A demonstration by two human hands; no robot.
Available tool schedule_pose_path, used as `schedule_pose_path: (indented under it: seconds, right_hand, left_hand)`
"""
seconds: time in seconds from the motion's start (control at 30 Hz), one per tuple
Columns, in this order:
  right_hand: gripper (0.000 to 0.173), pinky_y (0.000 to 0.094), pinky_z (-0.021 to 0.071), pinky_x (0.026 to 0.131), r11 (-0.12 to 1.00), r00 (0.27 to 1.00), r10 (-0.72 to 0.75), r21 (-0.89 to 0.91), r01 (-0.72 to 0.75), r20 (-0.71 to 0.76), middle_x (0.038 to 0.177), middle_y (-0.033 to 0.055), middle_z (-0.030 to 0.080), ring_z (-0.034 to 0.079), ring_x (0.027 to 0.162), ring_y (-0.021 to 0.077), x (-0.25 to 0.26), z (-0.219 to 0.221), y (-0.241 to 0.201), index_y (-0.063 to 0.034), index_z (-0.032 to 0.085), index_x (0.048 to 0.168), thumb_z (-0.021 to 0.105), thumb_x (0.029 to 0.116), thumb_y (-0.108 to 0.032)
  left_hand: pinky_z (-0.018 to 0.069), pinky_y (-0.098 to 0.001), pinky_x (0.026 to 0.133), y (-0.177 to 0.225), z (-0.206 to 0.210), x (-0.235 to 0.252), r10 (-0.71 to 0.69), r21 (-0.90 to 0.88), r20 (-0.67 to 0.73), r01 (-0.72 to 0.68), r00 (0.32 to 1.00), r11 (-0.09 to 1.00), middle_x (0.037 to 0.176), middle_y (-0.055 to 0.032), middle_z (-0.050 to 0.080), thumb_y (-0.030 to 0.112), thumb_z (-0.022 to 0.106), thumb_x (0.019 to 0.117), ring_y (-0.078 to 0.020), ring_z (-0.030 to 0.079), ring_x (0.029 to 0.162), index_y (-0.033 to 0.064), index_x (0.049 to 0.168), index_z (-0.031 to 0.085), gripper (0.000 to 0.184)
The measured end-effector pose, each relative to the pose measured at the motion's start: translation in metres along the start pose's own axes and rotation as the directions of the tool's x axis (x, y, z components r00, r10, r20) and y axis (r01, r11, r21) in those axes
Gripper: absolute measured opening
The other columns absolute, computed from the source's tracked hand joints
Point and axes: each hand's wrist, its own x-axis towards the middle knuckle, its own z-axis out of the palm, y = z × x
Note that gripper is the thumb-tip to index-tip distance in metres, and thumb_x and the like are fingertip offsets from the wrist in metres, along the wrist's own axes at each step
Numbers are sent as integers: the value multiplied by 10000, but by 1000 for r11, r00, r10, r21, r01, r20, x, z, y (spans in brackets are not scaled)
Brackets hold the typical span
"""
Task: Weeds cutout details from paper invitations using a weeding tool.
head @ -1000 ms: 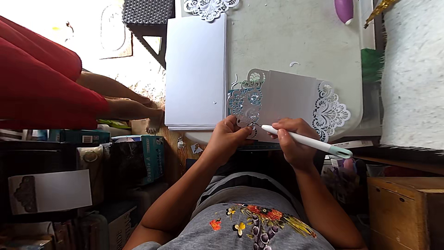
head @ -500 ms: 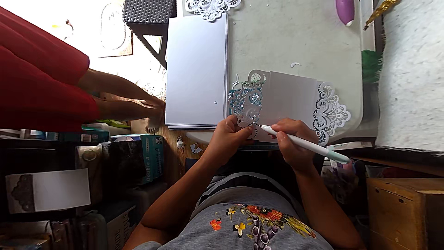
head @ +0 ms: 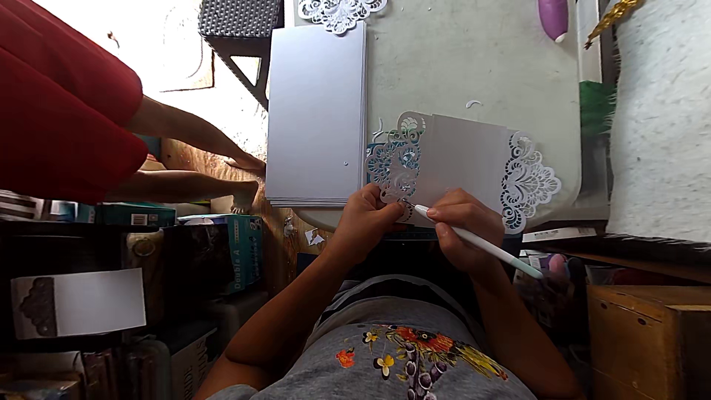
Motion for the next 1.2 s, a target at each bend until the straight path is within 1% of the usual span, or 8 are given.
schedule_pose_path:
  seconds: [0.17,0.27,0.33,0.4,0.47,0.77,0.93,1.2]
  right_hand:
    - [159,227,514,771,999,1000,3,33,-3,7,866,79,651,628,851,105,1,-1,1,19,676,950,581,907,-101]
    - [150,221,529,790,995,999,45,86,-44,-5,899,51,666,641,873,73,0,-4,2,2,672,986,578,922,-96]
    - [145,220,548,780,990,996,83,119,-78,-37,922,42,675,653,876,58,-1,-5,2,-5,674,1002,573,941,-91]
    - [138,210,570,763,990,990,117,93,-109,-82,938,41,685,670,882,49,-2,-4,1,-3,672,997,563,957,-78]
    - [136,207,572,748,989,984,137,74,-129,-116,946,50,684,669,868,48,-2,-2,0,6,669,999,556,947,-49]
    - [127,198,571,719,986,981,154,87,-144,-121,932,41,689,667,830,40,-2,-2,0,6,665,988,554,946,-39]
    - [124,205,581,715,983,977,164,104,-151,-138,929,22,689,673,828,37,-3,-2,0,-23,670,988,555,949,-51]
    - [130,200,581,725,983,981,152,124,-137,-122,933,23,694,677,847,37,-3,-3,0,-14,673,991,553,944,-37]
  left_hand:
    - [637,-297,722,1,1,0,-10,21,-16,11,1000,1000,918,-38,727,-31,571,996,-118,737,795,50,1141,558,166]
    - [639,-309,722,0,1,1,-12,14,-14,12,1000,1000,925,-47,725,-17,570,1003,-125,737,799,51,1143,554,157]
    - [639,-313,724,0,1,1,-9,1,-9,9,1000,1000,930,-44,723,-5,561,1012,-126,735,803,54,1139,558,140]
    - [640,-314,722,-1,0,1,-4,-15,-5,4,1000,1000,932,-45,725,-4,557,1014,-129,737,802,52,1130,560,128]
    - [640,-316,727,-1,0,1,-3,-24,3,3,1000,1000,942,-45,724,1,554,1017,-129,736,807,51,1134,562,127]
    - [639,-308,723,1,2,0,1,-24,-8,-1,1000,1000,941,-34,726,0,572,1014,-122,736,812,62,1145,569,146]
    - [639,-309,719,1,3,0,0,-18,-15,0,1000,1000,950,-48,723,2,578,1012,-131,736,820,57,1157,571,155]
    - [639,-306,723,1,3,0,-8,-14,-24,8,1000,1000,941,-43,722,-3,585,1007,-127,736,814,56,1143,564,149]
